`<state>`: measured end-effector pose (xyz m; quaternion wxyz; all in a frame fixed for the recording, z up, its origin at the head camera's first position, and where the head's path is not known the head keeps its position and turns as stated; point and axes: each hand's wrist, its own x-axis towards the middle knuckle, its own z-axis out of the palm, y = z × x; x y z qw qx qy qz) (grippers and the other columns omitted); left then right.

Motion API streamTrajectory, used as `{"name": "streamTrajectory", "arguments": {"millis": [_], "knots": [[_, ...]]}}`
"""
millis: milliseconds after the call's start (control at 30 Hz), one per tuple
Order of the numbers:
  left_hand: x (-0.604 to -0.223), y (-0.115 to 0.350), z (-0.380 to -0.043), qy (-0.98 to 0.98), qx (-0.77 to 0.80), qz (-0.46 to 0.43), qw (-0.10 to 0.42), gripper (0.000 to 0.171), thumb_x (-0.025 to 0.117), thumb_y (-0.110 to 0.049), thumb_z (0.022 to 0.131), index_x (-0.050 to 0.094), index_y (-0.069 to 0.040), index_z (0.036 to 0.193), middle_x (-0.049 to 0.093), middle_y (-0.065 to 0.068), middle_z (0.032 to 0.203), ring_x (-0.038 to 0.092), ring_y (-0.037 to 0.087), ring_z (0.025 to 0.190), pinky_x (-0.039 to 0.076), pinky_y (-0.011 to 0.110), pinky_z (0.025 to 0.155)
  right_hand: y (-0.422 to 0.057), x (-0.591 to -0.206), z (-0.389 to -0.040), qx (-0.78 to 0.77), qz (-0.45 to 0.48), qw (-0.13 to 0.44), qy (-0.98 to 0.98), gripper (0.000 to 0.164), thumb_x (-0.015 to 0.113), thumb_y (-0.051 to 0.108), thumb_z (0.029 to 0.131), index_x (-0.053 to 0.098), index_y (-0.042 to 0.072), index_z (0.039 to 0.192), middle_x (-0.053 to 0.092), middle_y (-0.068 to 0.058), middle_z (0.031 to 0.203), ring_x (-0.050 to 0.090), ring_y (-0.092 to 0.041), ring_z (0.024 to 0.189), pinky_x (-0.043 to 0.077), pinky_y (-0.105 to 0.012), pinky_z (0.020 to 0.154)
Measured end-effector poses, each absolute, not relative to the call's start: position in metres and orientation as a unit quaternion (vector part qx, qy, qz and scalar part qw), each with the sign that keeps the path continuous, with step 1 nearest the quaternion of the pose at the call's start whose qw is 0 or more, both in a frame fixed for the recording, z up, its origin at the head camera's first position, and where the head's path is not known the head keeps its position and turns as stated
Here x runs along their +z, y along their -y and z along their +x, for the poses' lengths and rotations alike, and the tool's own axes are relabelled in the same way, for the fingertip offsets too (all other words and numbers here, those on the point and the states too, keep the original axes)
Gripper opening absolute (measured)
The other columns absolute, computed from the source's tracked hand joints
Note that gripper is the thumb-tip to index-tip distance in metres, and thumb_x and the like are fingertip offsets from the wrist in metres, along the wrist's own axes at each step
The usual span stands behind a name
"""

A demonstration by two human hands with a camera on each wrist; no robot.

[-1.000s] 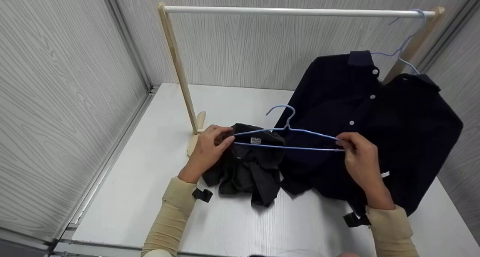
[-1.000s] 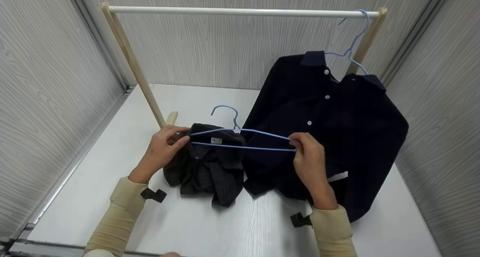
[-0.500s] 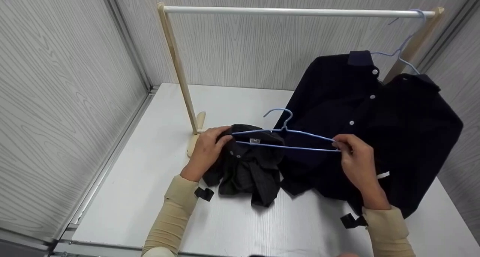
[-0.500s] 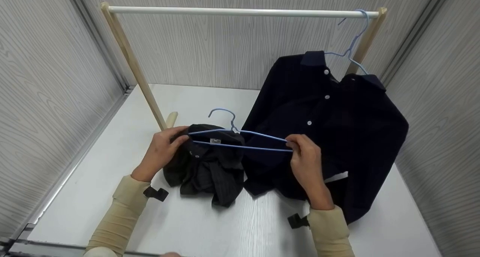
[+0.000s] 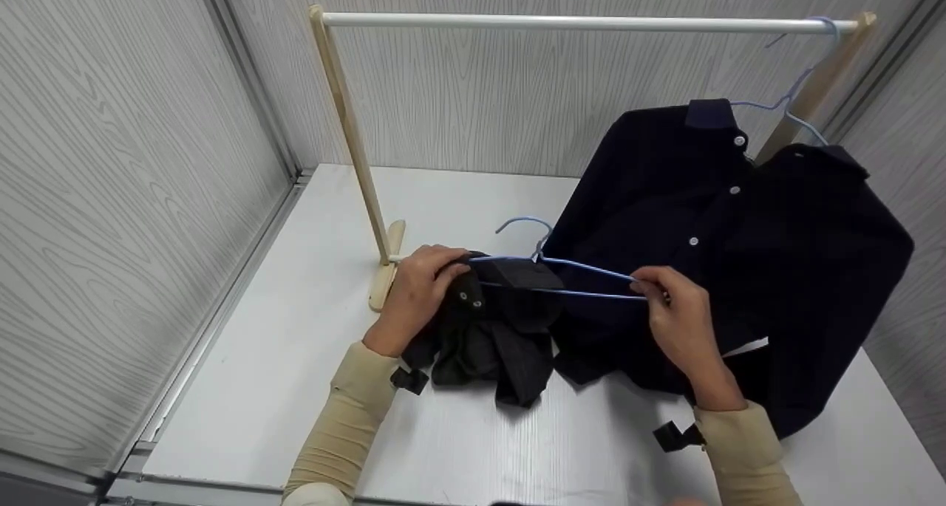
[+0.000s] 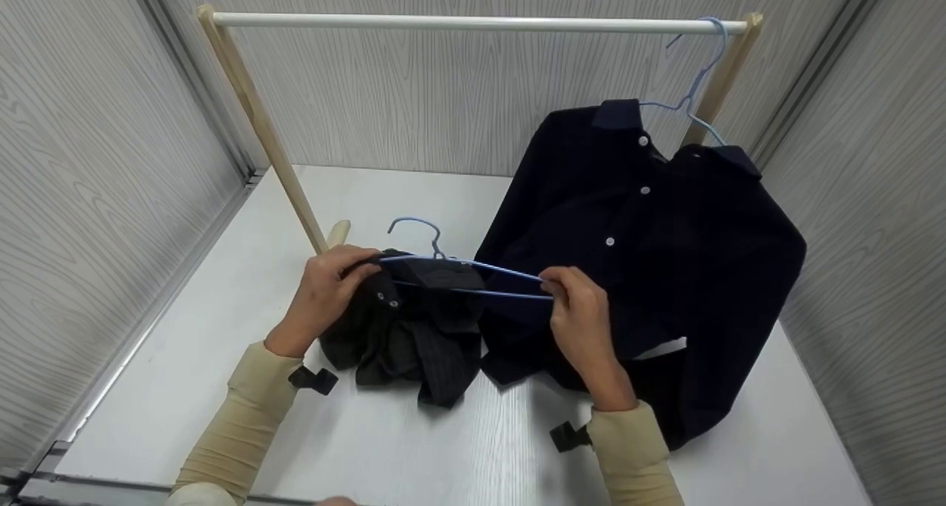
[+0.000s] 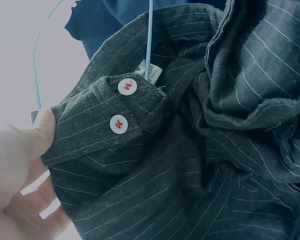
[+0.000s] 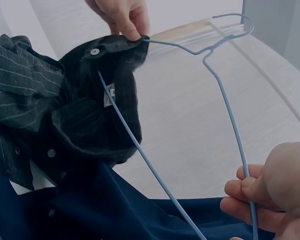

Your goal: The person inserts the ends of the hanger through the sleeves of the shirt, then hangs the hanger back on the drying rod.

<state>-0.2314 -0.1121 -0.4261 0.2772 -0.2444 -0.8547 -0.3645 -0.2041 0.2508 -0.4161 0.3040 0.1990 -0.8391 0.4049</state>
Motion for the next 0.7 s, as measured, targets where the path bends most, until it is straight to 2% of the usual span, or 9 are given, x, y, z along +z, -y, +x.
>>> {"name": "streamTrajectory", "arguments": {"millis": [267, 700], "knots": [[-0.419, 0.104, -0.232, 0.841, -0.366, -0.272, 0.291, 0.022, 0.065, -0.021, 0.095, 0.075, -0.009, 0.11, 0.075, 0.004, 0.1, 0.067, 0.018, 0.093, 0.055, 0.03, 0.085, -0.238, -0.419, -0.205, 0.414, 0.213, 0.295, 0.835, 0.016, 0.064, -0.008, 0.091, 0.073, 0.003, 0.096, 0.073, -0.005, 0.088, 0.069, -0.018, 0.077, 0.046, -0.01, 0.07], [-0.411, 0.092, -0.229, 0.83, -0.381, -0.286, 0.29, 0.022, 0.064, -0.02, 0.096, 0.074, -0.008, 0.112, 0.074, 0.003, 0.103, 0.066, 0.015, 0.096, 0.054, 0.029, 0.088, -0.215, -0.424, -0.207, 0.436, 0.223, 0.275, 0.827, 0.015, 0.063, -0.007, 0.091, 0.073, 0.003, 0.096, 0.073, -0.005, 0.088, 0.069, -0.018, 0.078, 0.048, -0.01, 0.072]]}}
